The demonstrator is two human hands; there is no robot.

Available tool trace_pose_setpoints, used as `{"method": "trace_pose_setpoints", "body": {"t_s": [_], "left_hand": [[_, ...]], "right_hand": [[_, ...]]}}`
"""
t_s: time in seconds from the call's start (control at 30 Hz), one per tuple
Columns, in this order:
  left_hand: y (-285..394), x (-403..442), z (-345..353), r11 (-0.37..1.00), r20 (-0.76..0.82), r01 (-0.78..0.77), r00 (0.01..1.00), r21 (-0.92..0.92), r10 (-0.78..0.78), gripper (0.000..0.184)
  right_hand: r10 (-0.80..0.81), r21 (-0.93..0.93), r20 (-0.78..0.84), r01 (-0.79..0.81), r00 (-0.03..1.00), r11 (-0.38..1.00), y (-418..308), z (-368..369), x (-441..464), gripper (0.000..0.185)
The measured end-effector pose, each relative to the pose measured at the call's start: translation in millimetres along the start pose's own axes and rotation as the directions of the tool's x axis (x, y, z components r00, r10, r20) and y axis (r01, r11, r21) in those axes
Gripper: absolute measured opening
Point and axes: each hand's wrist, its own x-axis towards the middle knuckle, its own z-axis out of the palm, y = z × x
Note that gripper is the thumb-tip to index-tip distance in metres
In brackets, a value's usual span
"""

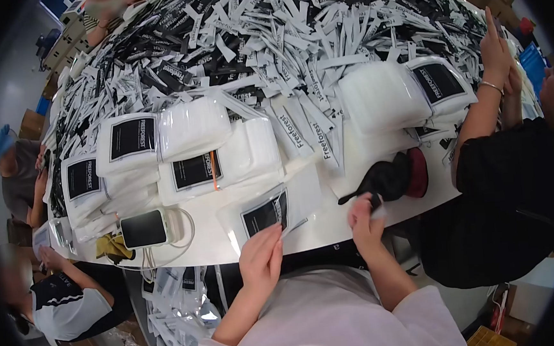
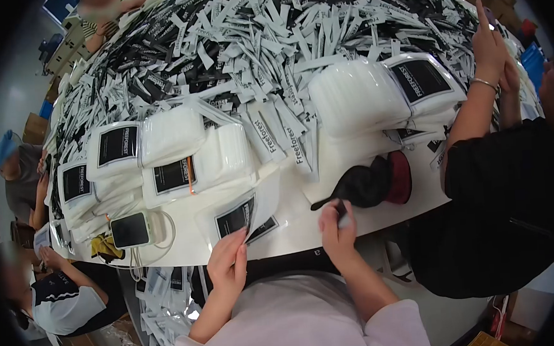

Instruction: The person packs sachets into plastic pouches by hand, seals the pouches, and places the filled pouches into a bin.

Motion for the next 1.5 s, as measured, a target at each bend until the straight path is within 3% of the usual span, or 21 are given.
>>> {"method": "trace_pose_setpoints", "body": {"t_s": [0.13,0.17,0.23,0.3,0.37,0.4,0.43,0.53,0.7,0.73,0.8,0.9,1.03,1.07,1.1,1.13,1.2,1.23,1.3,1.4,1.5], "left_hand": [[2,-7,1,0.984,0.103,-0.16,0.983,0.074,0.152,0.024],[3,-11,6,0.984,0.161,-0.171,0.974,0.051,0.161,0.024],[5,-14,10,0.958,0.275,-0.276,0.929,0.074,0.246,0.023],[-2,-22,8,0.957,0.313,-0.262,0.926,0.126,0.213,0.046],[12,-10,-2,0.977,0.182,-0.15,0.976,0.151,0.121,0.067],[7,-10,0,0.986,0.157,-0.136,0.98,0.093,0.121,0.096],[6,-6,2,0.982,0.168,-0.147,0.978,0.115,0.127,0.104],[4,7,0,0.988,0.222,-0.149,0.963,-0.028,0.152,0.1],[5,-1,-14,0.971,0.379,-0.034,0.917,-0.237,0.125,0.083],[7,-1,-14,0.964,0.273,-0.06,0.953,-0.259,0.133,0.073],[9,1,-22,0.964,0.308,-0.01,0.947,-0.265,0.094,0.071],[10,7,-30,0.968,0.323,-0.019,0.941,-0.249,0.101,0.069],[8,0,-29,0.972,0.285,-0.029,0.953,-0.232,0.097,0.073],[8,1,-32,0.988,0.273,-0.035,0.959,-0.149,0.075,0.076],[9,3,-35,0.997,0.254,-0.04,0.966,-0.066,0.056,0.079],[10,4,-37,0.999,0.237,-0.036,0.971,0.016,0.032,0.083],[14,7,-28,0.998,0.225,-0.058,0.973,0.003,0.056,0.099],[17,7,-22,0.997,0.219,-0.071,0.973,-0.001,0.07,0.107],[19,8,-16,0.991,0.171,-0.126,0.978,0.032,0.119,0.115],[10,11,-10,0.986,0.072,-0.165,0.984,0.024,0.163,0.115],[16,8,-11,0.973,0.041,-0.145,0.987,-0.18,0.155,0.12]], "right_hand": [[0.393,-0.041,0.091,-0.391,0.915,0.919,-25,-5,2,0.02],[0.468,-0.235,0.022,-0.45,0.883,0.861,-25,-1,0,0.021],[0.247,-0.417,0.141,-0.169,0.959,0.893,-26,13,-8,0.023],[0.138,-0.558,0.272,0.039,0.953,0.829,-38,17,-8,0.037],[0.31,-0.543,0.397,-0.051,0.864,0.838,-47,19,-15,0.033],[0.394,-0.563,0.514,-0.047,0.762,0.825,-64,28,-16,0.031],[0.473,-0.583,0.611,-0.043,0.634,0.811,-81,38,-19,0.029],[0.271,-0.437,0.533,-0.012,0.801,0.899,-69,49,-26,0.026],[0.314,-0.435,0.607,-0.026,0.73,0.9,-77,45,-27,0.023],[0.304,-0.447,0.616,0.005,0.727,0.894,-79,46,-24,0.024],[0.337,-0.495,0.661,0.052,0.671,0.868,-88,49,-15,0.025],[0.179,-0.281,0.784,0.083,0.594,0.956,-82,47,-7,0.026],[0.11,-0.467,0.738,0.386,0.666,0.795,-68,38,-4,0.026],[0.005,-0.388,0.656,0.332,0.755,0.859,-69,41,-4,0.026],[0.139,-0.39,0.598,0.135,0.789,0.911,-72,32,2,0.026],[0.001,0.071,0.603,-0.055,0.798,0.996,-71,34,9,0.026],[-0.088,0.48,0.488,-0.182,0.869,0.858,-78,43,12,0.031],[-0.07,0.441,0.43,-0.142,0.9,0.886,-93,58,3,0.034],[-0.017,0.149,0.72,-0.13,0.694,0.98,-101,65,-1,0.037],[-0.024,-0.101,0.847,0.204,0.531,0.974,-119,64,-3,0.032],[-0.059,-0.249,0.828,0.459,0.558,0.853,-119,66,-1,0.037]]}}
